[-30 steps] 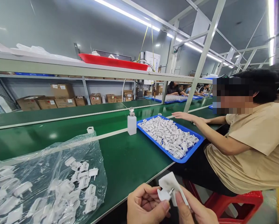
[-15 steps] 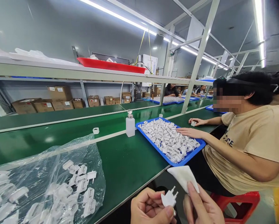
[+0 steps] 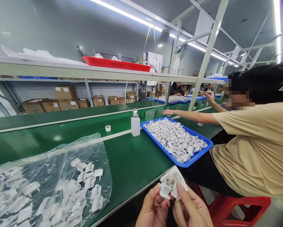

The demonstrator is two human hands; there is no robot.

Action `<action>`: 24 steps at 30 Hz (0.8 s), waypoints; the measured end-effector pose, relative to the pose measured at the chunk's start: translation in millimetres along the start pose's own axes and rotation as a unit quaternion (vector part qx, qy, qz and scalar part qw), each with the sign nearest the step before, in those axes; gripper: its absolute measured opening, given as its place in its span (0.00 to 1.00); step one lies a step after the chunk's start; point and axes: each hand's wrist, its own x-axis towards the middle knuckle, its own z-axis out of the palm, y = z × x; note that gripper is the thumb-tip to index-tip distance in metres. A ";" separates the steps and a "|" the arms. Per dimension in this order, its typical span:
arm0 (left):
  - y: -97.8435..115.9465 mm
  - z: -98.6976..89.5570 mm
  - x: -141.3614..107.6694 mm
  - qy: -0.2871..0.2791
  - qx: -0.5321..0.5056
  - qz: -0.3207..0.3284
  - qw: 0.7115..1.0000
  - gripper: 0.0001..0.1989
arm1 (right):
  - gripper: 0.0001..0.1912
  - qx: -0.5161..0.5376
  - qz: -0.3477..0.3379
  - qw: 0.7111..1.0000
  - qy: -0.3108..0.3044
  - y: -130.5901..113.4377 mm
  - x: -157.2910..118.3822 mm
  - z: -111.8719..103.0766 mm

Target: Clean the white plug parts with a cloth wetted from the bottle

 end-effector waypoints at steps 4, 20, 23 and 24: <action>-14.4 6.9 3.3 0.024 0.064 0.124 0.990 0.18 | 0.31 -0.059 -0.065 0.991 0.100 13.8 2.0 1.7; -7.2 -12.1 9.9 0.053 0.441 0.633 0.634 0.20 | 0.23 -0.179 -0.225 0.931 0.225 13.6 11.1 -11.8; -6.7 -12.4 6.3 0.051 0.459 0.653 0.600 0.20 | 0.24 -0.339 -0.284 0.862 0.250 9.8 -0.8 -6.1; -7.1 -13.1 5.1 0.052 0.466 0.654 0.594 0.19 | 0.23 -0.372 -0.306 0.844 0.236 10.6 -3.2 -4.1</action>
